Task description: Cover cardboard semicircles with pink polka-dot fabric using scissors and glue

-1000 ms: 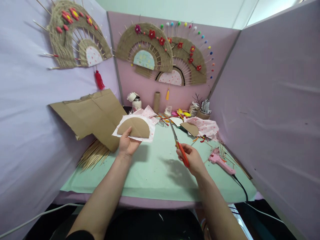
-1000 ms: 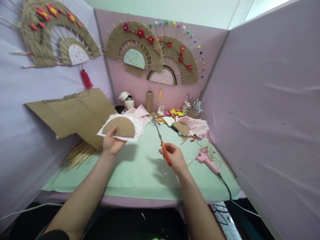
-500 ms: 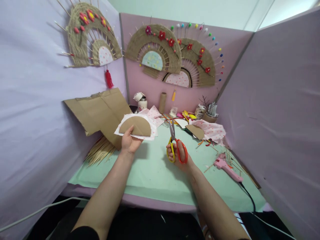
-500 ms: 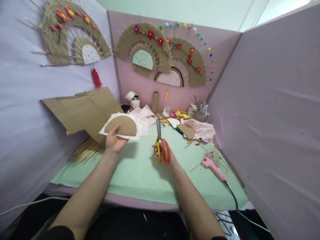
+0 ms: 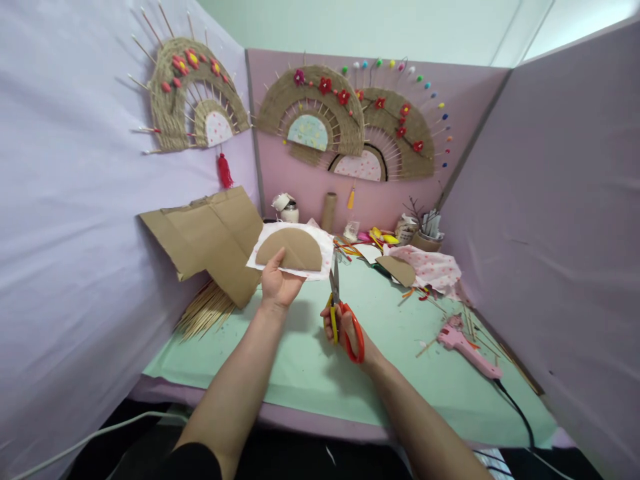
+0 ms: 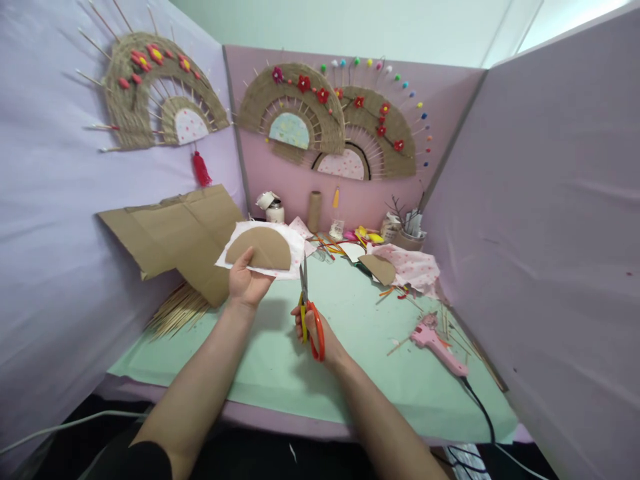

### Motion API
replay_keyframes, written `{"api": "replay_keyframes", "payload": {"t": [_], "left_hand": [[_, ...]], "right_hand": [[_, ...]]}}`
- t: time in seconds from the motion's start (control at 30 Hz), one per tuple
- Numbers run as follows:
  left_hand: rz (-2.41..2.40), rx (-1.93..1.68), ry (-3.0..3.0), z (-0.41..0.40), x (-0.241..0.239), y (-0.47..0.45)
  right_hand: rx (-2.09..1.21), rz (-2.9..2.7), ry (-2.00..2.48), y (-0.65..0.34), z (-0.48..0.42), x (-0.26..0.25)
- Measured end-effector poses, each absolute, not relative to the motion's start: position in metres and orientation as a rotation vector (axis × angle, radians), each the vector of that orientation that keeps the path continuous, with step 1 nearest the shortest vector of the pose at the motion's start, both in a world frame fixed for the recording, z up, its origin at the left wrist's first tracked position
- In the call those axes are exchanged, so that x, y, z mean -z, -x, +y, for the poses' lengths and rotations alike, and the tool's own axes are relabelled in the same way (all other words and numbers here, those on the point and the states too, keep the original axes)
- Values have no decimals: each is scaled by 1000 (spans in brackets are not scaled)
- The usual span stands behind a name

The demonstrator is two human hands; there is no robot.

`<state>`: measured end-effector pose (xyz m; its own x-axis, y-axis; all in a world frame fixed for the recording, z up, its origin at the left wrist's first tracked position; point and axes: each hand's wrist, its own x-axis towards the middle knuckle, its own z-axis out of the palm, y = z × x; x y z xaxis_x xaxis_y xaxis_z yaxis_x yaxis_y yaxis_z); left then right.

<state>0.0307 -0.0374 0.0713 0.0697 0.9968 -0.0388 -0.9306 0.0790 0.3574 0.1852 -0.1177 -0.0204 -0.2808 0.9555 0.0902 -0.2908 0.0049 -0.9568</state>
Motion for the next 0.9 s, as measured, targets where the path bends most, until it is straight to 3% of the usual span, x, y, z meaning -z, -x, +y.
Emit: {"api": "replay_keyframes", "payload": {"t": [0.9], "left_hand": [[368, -1441, -207, -42, -47, -39]], "right_hand": [[-1346, -1287, 1121, -189, -121, 15]]}}
